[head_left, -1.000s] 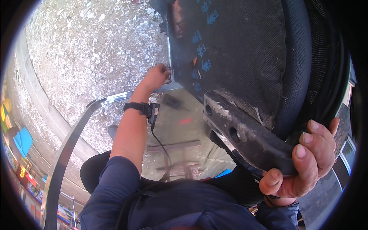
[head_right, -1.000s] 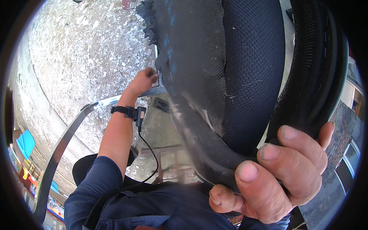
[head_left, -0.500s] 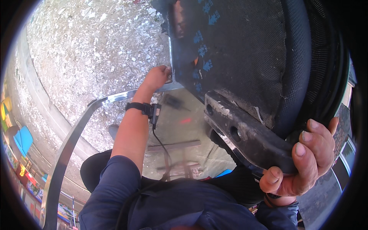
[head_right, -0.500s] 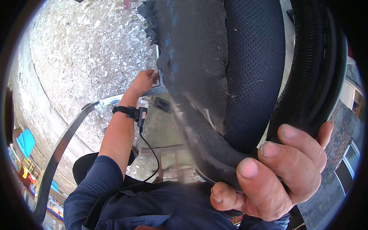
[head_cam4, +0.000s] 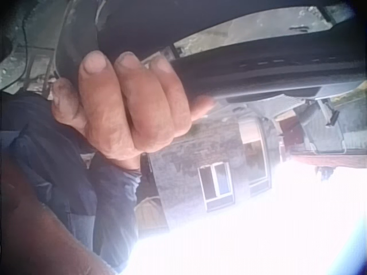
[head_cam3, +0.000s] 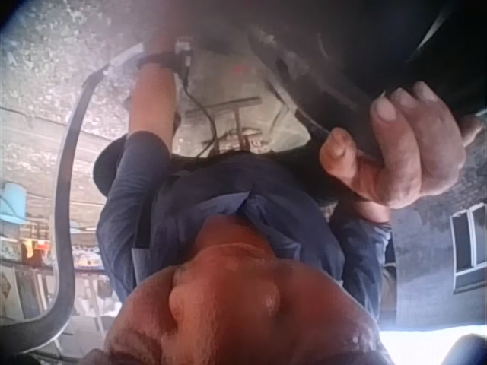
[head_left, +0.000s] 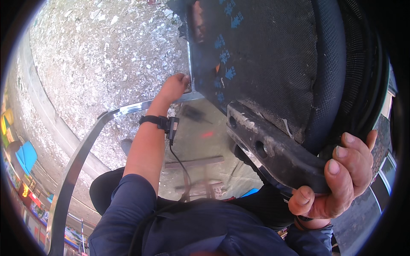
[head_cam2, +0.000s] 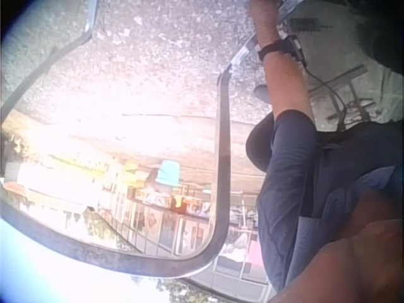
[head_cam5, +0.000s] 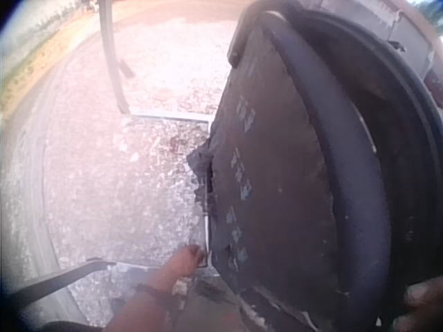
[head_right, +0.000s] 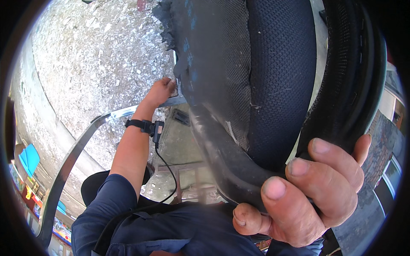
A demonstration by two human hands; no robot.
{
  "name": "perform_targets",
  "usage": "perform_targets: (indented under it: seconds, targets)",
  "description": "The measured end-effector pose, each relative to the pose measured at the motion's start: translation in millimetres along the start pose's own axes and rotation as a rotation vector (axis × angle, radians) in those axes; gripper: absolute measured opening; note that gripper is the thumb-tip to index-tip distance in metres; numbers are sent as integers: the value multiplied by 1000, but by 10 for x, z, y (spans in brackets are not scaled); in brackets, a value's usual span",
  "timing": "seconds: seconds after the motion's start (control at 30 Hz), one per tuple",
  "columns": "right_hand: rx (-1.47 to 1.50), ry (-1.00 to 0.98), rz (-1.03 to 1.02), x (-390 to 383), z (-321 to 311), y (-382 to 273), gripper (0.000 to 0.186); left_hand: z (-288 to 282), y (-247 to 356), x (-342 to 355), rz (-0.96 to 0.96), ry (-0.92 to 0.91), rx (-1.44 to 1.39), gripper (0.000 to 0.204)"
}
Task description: The person walks outside and flips a black office chair upside down. They use a screwdriver to remove a screw from the chair's metal frame, then use a sanding block to smooth the metal surface. Finally, they reattach the screw and flip the chair back upright.
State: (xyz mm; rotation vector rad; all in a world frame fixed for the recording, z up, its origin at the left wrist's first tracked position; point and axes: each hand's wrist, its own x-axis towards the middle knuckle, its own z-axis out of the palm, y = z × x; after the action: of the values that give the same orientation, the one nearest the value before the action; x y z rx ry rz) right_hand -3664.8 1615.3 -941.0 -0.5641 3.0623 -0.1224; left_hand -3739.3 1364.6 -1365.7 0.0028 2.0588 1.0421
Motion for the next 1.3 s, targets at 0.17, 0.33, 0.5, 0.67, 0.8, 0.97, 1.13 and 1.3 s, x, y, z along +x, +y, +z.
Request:
perform_targets:
  seconds: [0.17, 0.33, 0.5, 0.67, 0.8, 0.97, 1.13, 1.3]
  targets:
    - [7, 9, 4, -3, 6, -2, 42, 44, -8, 5, 15, 52, -51, 34]
    - [2, 3, 10, -4, 1, -13, 43, 35, -102, 67, 33, 22, -1, 34]
    - [-4, 5, 7, -19, 3, -5, 43, 61, -98, 50, 4, 30, -72, 37]
    - [-8, 9, 9, -17, 12, -7, 42, 30, -83, 73, -25, -13, -44, 40]
    - [-6, -7, -5, -14, -13, 8, 42, 52, -58, 13, 46, 60, -29, 42]
    - [-2, -8, 12, -1, -10, -9, 41, 39, -117, 74, -24, -7, 22, 41]
    - [-2, -9, 16, 10, -18, -15, 42, 94, -169, 59, 65, 58, -22, 40]
    - [-4, 1, 10, 1, 6, -4, 42, 50, -145, 96, 3, 0, 0, 39]
